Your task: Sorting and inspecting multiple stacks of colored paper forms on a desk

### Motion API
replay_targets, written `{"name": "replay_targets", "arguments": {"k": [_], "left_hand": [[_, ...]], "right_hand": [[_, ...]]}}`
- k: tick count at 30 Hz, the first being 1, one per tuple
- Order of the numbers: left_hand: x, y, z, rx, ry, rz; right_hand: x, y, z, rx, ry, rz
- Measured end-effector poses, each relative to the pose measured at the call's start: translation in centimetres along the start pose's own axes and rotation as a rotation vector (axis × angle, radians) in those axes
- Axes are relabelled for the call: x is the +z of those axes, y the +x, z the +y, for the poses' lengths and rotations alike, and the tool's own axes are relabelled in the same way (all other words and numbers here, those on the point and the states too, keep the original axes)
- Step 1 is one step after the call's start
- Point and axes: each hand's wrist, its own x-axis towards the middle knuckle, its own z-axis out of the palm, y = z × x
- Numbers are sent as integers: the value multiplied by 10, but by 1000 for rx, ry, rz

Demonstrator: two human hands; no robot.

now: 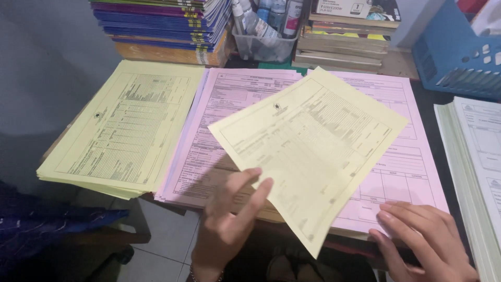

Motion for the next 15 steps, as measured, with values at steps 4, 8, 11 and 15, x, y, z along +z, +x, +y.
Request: {"name": "replay_targets", "arguments": {"k": [4, 8, 11, 15], "left_hand": [[-14, -11, -25, -133, 192, 141], [-34, -23, -56, -230, 333, 386], [-56, -16, -51, -316, 462, 528], [-70, -22, -65, -342, 573, 579]], "right_hand": [[3, 3, -4, -1, -2, 13], [3, 4, -8, 43, 6, 6], [3, 0, -5, 37, -15, -2], [1, -2, -1, 42, 0, -15]]}}
